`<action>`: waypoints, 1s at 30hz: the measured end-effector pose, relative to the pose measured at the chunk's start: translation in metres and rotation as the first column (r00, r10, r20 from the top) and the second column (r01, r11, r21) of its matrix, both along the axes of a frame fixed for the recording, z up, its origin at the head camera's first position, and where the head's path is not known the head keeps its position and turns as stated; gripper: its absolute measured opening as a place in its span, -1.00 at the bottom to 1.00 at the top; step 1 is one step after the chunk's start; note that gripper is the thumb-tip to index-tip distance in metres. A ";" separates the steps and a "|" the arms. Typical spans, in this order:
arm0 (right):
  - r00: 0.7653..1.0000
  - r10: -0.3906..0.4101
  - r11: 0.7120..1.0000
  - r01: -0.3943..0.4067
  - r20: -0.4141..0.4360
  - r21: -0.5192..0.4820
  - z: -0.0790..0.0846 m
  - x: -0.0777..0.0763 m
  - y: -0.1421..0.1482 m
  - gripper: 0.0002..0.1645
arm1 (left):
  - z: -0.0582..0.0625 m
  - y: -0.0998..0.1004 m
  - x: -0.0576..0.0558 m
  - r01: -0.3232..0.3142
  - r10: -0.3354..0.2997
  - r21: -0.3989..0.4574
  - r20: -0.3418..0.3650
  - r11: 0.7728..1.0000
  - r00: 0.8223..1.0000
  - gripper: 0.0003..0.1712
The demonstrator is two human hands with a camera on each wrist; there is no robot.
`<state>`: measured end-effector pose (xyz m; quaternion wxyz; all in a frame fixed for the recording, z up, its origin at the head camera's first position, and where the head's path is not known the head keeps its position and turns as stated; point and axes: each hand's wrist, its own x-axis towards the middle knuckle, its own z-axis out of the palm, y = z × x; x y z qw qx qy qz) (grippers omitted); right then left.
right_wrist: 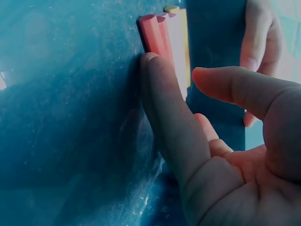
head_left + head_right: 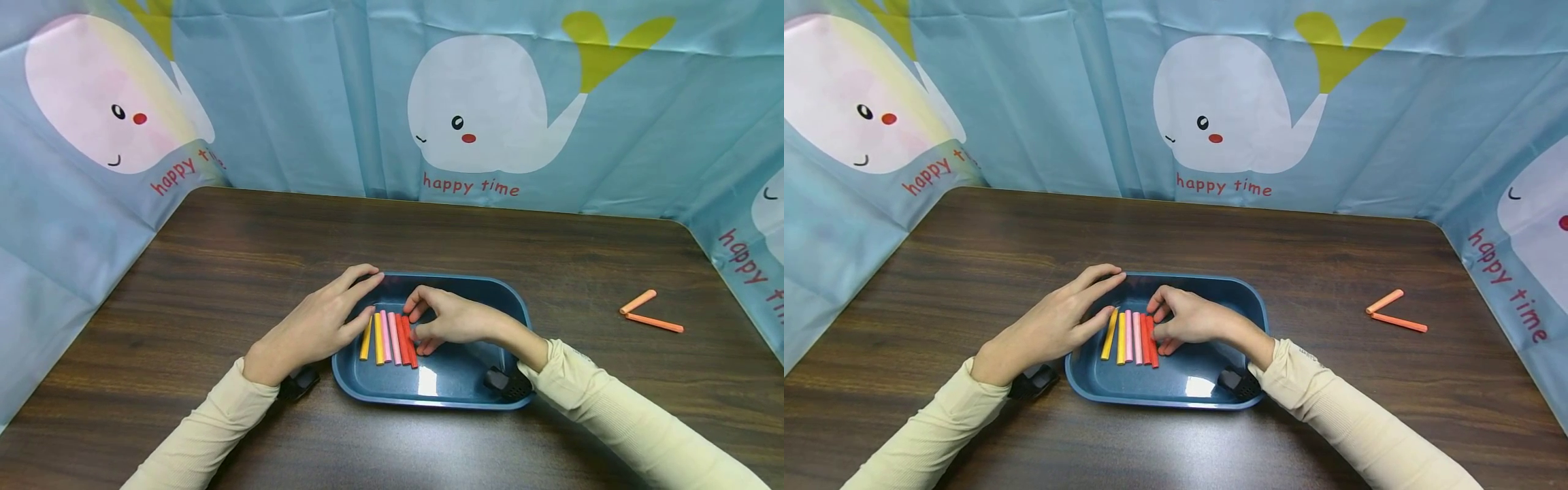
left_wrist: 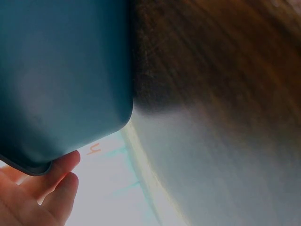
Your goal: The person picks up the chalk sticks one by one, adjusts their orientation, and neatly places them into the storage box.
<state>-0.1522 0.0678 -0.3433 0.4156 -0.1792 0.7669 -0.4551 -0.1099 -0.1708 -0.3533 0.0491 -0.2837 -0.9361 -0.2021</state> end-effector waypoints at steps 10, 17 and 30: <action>0.993 0.050 0.999 -0.048 -0.111 0.017 0.011 0.002 0.001 -0.54 | 0.001 0.000 0.001 -0.022 0.023 -0.007 0.031 1.000 0.999 -0.35; 0.987 0.070 0.997 -0.071 -0.143 -0.007 0.018 0.004 0.005 -0.55 | 0.002 0.000 0.001 -0.024 0.024 -0.005 0.042 1.000 0.999 -0.36; 0.971 0.058 0.994 -0.078 -0.233 -0.080 0.036 0.006 0.020 -0.53 | 0.000 0.000 0.001 -0.008 0.008 0.005 0.025 1.000 1.000 -0.37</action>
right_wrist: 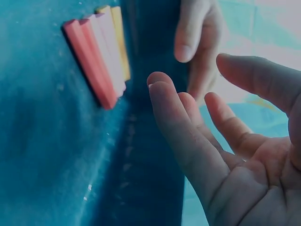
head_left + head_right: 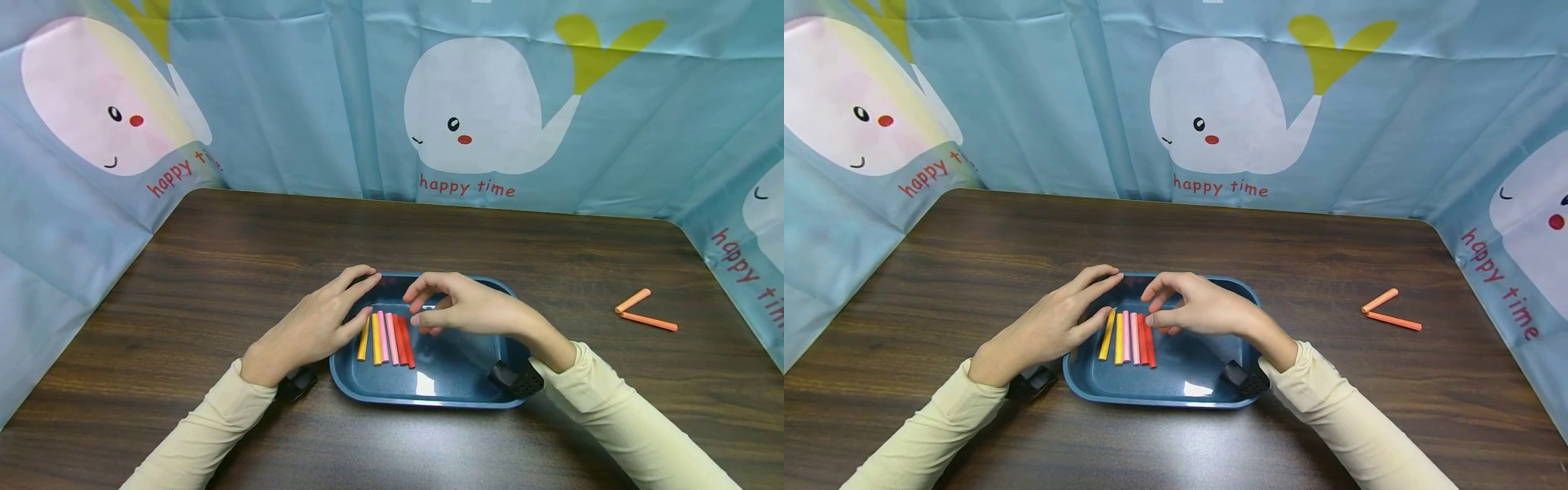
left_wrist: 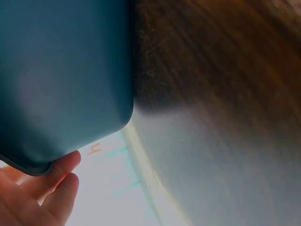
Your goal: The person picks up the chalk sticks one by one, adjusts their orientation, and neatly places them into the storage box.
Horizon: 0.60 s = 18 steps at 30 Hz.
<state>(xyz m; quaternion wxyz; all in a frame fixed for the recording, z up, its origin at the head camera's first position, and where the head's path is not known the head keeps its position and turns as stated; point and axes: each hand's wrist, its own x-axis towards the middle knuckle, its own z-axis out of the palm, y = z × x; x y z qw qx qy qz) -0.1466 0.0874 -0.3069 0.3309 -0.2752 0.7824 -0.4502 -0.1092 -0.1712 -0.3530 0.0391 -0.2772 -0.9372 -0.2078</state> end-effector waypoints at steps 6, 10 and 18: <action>0.999 -0.035 0.999 0.035 -0.021 -0.017 0.007 0.000 0.009 -0.52 | 0.000 0.000 0.000 0.006 -0.006 -0.002 -0.013 1.000 1.000 -0.38; 0.998 -0.059 0.998 0.059 -0.027 -0.028 0.012 0.000 0.016 -0.55 | 0.001 0.000 0.000 0.005 -0.005 0.003 -0.010 1.000 1.000 -0.38; 0.993 -0.113 0.993 0.112 -0.025 -0.047 0.017 0.002 0.034 -0.58 | 0.002 0.001 0.001 -0.016 0.016 -0.006 0.018 1.000 1.000 -0.36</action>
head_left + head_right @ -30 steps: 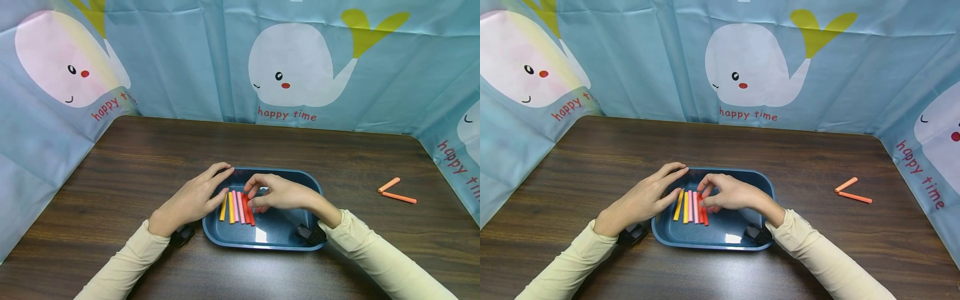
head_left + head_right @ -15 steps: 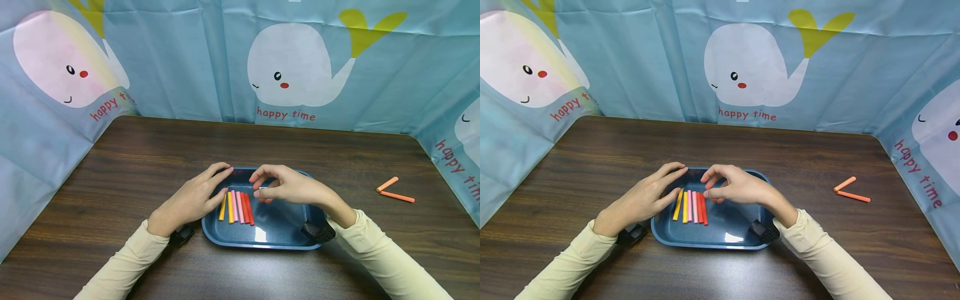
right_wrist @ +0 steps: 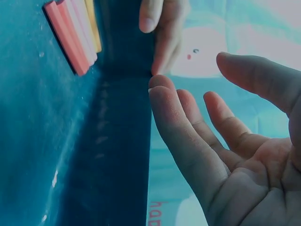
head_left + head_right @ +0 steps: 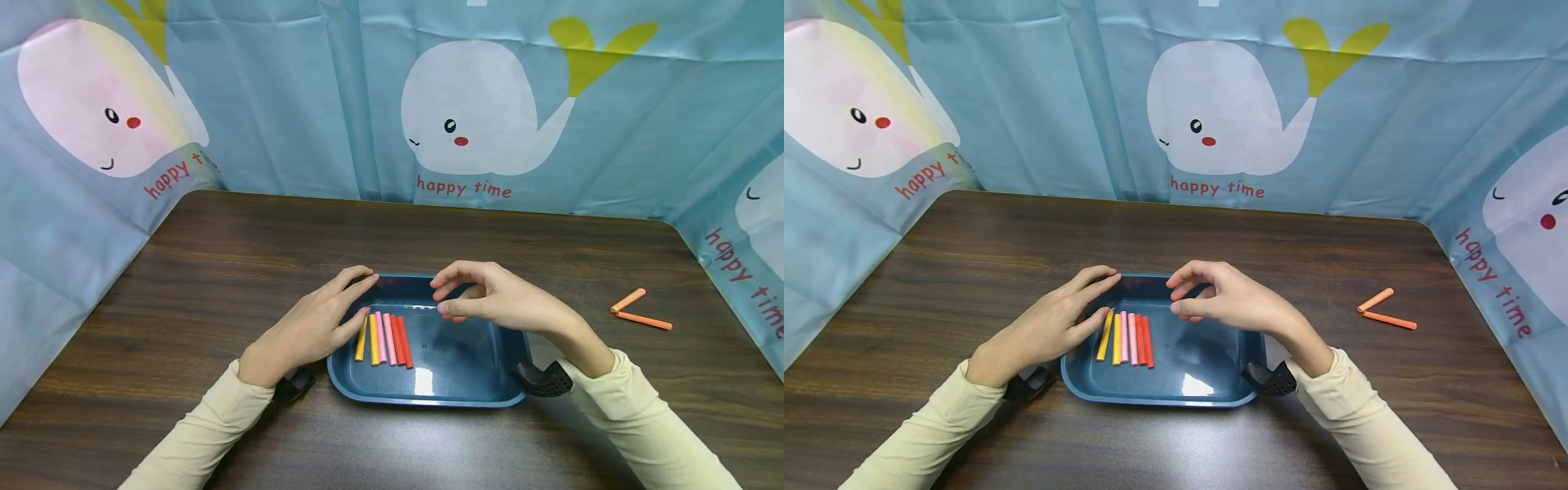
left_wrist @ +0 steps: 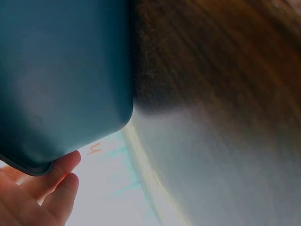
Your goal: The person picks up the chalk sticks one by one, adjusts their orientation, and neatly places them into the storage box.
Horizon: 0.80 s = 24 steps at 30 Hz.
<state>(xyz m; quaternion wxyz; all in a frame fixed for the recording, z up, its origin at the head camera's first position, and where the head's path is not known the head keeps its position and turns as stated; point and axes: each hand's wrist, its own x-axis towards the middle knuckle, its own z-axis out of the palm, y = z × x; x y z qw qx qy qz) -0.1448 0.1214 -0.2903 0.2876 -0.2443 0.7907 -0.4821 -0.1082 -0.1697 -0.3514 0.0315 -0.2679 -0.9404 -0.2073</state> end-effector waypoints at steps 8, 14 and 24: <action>0.998 -0.046 0.998 0.044 -0.046 -0.039 0.003 0.002 0.020 -0.58 | 0.000 -0.001 0.000 0.009 -0.008 0.005 -0.025 1.000 1.000 -0.37; 0.991 -0.103 0.994 0.100 -0.087 -0.030 0.005 0.007 0.032 -0.57 | -0.002 -0.002 -0.001 0.025 -0.024 0.016 -0.059 1.000 0.998 -0.37; 0.967 -0.195 0.981 0.196 -0.166 -0.010 0.005 0.021 0.053 -0.51 | -0.001 -0.001 0.000 0.017 -0.017 0.009 -0.036 1.000 0.999 -0.37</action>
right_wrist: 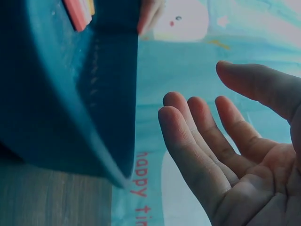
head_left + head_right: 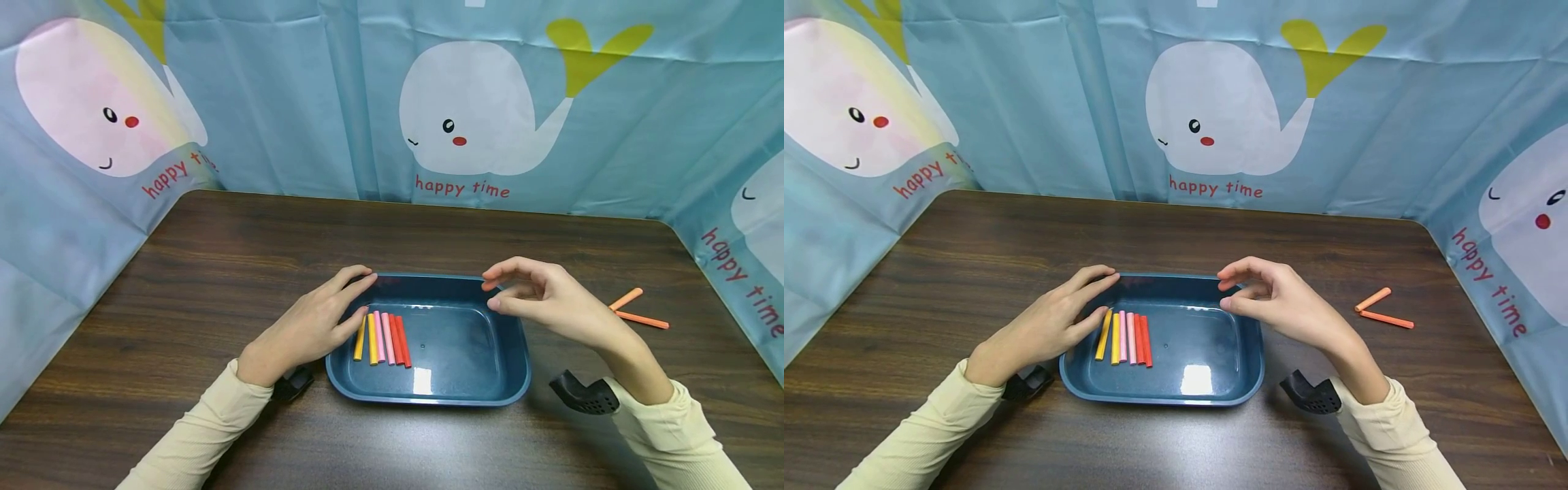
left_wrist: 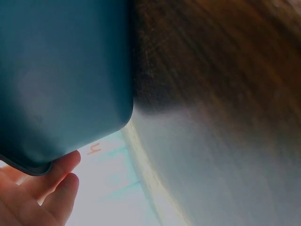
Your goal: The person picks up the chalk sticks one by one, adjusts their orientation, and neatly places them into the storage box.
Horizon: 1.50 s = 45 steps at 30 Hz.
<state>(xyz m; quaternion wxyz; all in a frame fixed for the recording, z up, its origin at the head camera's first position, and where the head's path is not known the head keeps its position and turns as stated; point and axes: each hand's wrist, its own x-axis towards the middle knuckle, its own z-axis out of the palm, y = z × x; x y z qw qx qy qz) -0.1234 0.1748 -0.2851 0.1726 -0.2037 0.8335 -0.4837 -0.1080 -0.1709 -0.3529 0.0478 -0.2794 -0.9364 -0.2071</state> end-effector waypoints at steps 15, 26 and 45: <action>0.999 -0.045 0.999 0.046 -0.031 0.013 -0.002 0.006 0.028 -0.56 | -0.001 -0.001 0.000 0.001 -0.001 -0.003 -0.004 1.000 1.000 -0.37; 0.989 -0.126 0.988 0.133 -0.080 0.084 -0.010 0.012 0.059 -0.56 | 0.000 -0.001 0.000 0.003 -0.003 -0.002 0.003 1.000 1.000 -0.36; 0.968 -0.208 0.973 0.220 -0.140 0.073 -0.021 0.007 0.112 -0.53 | 0.000 0.001 0.000 -0.014 0.014 0.016 0.006 1.000 1.000 -0.31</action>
